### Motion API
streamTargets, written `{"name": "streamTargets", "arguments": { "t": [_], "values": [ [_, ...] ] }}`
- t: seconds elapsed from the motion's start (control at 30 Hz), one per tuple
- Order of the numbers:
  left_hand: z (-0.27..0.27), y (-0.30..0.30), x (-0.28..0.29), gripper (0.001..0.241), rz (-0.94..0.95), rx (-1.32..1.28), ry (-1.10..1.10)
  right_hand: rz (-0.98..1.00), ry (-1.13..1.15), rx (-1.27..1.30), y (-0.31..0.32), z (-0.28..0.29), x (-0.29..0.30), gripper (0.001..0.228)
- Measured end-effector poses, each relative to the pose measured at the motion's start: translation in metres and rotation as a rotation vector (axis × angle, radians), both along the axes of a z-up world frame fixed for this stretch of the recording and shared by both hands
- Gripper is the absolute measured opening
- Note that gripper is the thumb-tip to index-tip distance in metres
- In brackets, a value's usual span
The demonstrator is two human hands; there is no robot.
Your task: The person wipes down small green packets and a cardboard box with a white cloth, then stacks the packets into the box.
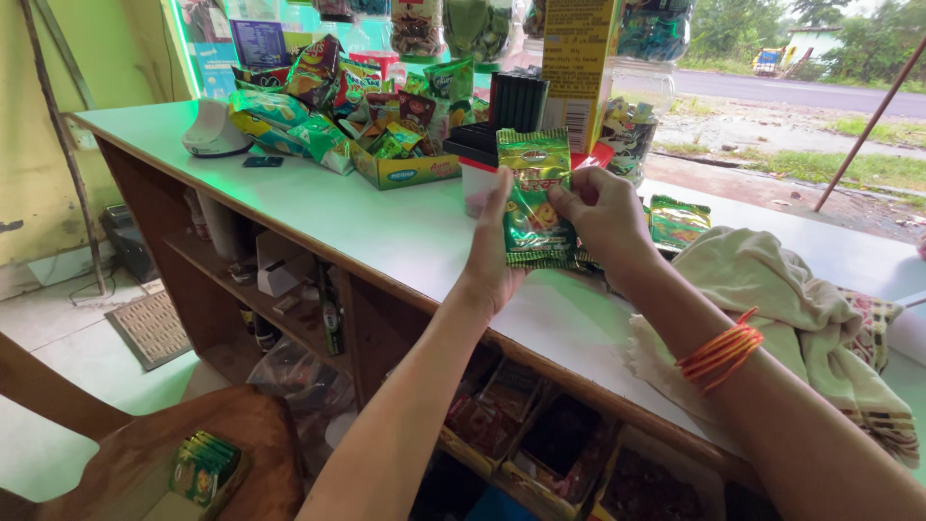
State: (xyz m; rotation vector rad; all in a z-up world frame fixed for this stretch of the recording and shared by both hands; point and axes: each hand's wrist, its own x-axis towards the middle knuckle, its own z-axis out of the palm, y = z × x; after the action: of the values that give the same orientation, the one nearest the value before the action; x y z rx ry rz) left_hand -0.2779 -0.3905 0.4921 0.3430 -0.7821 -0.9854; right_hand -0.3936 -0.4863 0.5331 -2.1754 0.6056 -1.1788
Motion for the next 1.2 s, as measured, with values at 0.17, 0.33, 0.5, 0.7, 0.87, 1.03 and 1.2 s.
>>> {"name": "streamTargets", "arguments": {
  "t": [0.17, 0.33, 0.5, 0.7, 0.87, 1.03, 1.2],
  "values": [
    [-0.005, -0.005, 0.002, 0.048, 0.086, -0.009, -0.117, -0.096, 0.043, -0.236, 0.006, 0.002, -0.001, 0.041],
    [-0.011, -0.011, 0.011, 0.037, 0.066, 0.016, -0.023, -0.169, 0.13, -0.511, -0.015, 0.017, -0.023, 0.039],
    [-0.024, -0.025, 0.022, 0.032, 0.066, 0.164, 0.014, -0.323, 0.544, -0.641, -0.031, 0.017, -0.042, 0.05],
    [-0.012, -0.015, 0.015, 0.059, 0.124, 0.335, 0.037, -0.282, 0.916, -0.406, -0.034, 0.017, -0.048, 0.081],
    [0.006, 0.009, -0.004, 0.08, 0.257, 0.322, -0.143, -0.211, 0.894, -0.439, -0.03, 0.018, -0.049, 0.083],
    [0.002, 0.0, 0.003, 0.088, 0.188, 0.323, -0.103, -0.236, 1.011, -0.455, -0.025, 0.021, -0.041, 0.064],
    [-0.01, -0.011, 0.015, 0.099, 0.069, 0.228, 0.027, -0.277, 0.836, -0.568, -0.034, 0.023, -0.05, 0.038]
  ]
}}
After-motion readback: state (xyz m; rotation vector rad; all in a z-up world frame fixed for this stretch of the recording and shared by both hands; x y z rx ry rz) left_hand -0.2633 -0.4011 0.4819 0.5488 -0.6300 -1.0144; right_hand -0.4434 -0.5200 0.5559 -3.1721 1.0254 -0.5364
